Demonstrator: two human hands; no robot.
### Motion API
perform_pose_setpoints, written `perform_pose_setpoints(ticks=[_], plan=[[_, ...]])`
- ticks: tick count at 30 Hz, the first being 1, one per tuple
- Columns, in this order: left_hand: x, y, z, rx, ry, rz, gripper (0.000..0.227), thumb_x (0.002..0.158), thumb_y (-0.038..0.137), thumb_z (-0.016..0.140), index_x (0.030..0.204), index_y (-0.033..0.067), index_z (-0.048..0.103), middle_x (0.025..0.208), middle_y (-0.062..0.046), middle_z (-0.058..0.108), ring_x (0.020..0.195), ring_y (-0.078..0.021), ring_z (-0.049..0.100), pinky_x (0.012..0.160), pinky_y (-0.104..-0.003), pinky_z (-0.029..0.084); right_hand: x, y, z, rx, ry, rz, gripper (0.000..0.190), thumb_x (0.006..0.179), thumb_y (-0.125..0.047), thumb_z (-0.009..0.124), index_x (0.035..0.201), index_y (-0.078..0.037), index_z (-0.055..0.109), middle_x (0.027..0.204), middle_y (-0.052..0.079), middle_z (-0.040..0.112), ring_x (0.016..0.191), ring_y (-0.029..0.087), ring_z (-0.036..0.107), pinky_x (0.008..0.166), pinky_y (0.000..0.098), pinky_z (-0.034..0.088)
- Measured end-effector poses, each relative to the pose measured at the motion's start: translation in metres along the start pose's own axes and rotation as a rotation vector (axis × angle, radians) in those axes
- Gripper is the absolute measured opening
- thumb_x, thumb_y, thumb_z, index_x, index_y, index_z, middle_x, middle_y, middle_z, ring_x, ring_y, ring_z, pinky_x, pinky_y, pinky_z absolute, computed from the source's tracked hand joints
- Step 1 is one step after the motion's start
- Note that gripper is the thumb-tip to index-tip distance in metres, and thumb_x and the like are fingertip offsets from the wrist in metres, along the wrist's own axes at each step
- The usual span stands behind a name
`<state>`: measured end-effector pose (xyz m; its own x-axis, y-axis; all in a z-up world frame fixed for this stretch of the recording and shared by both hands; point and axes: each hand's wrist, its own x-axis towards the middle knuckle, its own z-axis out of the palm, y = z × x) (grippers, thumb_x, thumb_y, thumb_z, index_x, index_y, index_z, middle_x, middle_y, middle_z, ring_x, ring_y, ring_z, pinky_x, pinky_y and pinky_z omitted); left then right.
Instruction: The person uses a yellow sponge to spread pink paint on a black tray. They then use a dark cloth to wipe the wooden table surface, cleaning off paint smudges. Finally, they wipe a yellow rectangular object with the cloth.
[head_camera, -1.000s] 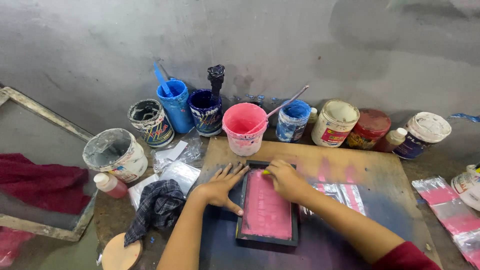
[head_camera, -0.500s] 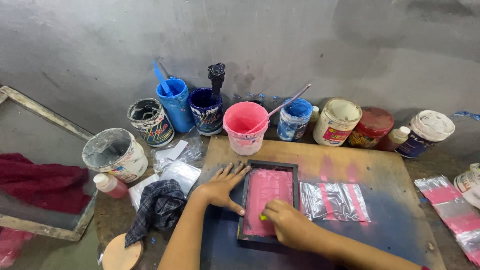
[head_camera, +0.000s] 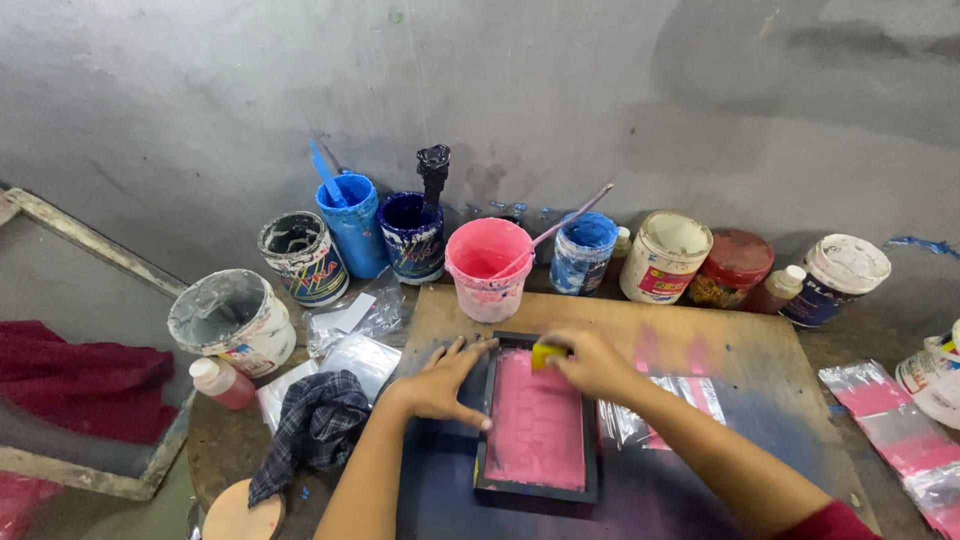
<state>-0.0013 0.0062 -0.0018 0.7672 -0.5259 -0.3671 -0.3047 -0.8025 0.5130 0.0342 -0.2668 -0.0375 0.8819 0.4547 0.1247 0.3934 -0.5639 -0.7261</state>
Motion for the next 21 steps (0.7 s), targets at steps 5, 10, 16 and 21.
perform_pose_setpoints(ticks=[5,10,16,21], plan=[[0.027,-0.025,0.020,-0.083,0.235,-0.186,0.089,0.081,0.074,0.070,0.135,0.0086,0.043,0.137,-0.016,0.055,0.134,-0.0316,0.048,0.115,-0.052,0.033,0.042,0.034,0.008,-0.087,0.021,0.134,0.029,0.093,-0.022,0.070,0.117,-0.007,0.076,0.115,0.017,0.078,0.116,0.033,0.071,0.103,0.0432,0.053],[0.021,-0.009,0.012,-0.052,0.234,-0.173,0.043,0.091,0.057,0.069,0.086,0.0145,0.070,0.082,-0.004,0.072,0.089,-0.0255,0.069,0.080,-0.041,0.053,0.054,0.060,0.017,-0.207,0.057,0.029,0.021,0.091,-0.027,0.072,0.105,-0.012,0.080,0.103,0.009,0.078,0.107,0.030,0.070,0.099,0.0389,0.054],[0.028,-0.005,0.021,0.037,0.224,-0.125,0.045,0.093,0.053,0.064,0.071,0.0144,0.071,0.060,-0.003,0.065,0.059,-0.0191,0.062,0.057,-0.033,0.049,0.024,0.085,-0.024,-0.224,0.226,-0.106,0.019,0.092,-0.029,0.072,0.101,-0.014,0.079,0.103,0.010,0.074,0.105,0.032,0.066,0.096,0.0420,0.053],[0.037,-0.006,0.031,0.103,0.193,-0.207,0.044,0.090,0.049,0.060,0.067,0.0119,0.060,0.073,-0.010,0.068,0.073,-0.0334,0.063,0.064,-0.047,0.042,-0.055,0.077,-0.083,-0.182,0.179,0.196,0.025,0.096,-0.024,0.058,0.109,-0.015,0.078,0.115,-0.003,0.076,0.110,0.018,0.071,0.094,0.0342,0.051]])
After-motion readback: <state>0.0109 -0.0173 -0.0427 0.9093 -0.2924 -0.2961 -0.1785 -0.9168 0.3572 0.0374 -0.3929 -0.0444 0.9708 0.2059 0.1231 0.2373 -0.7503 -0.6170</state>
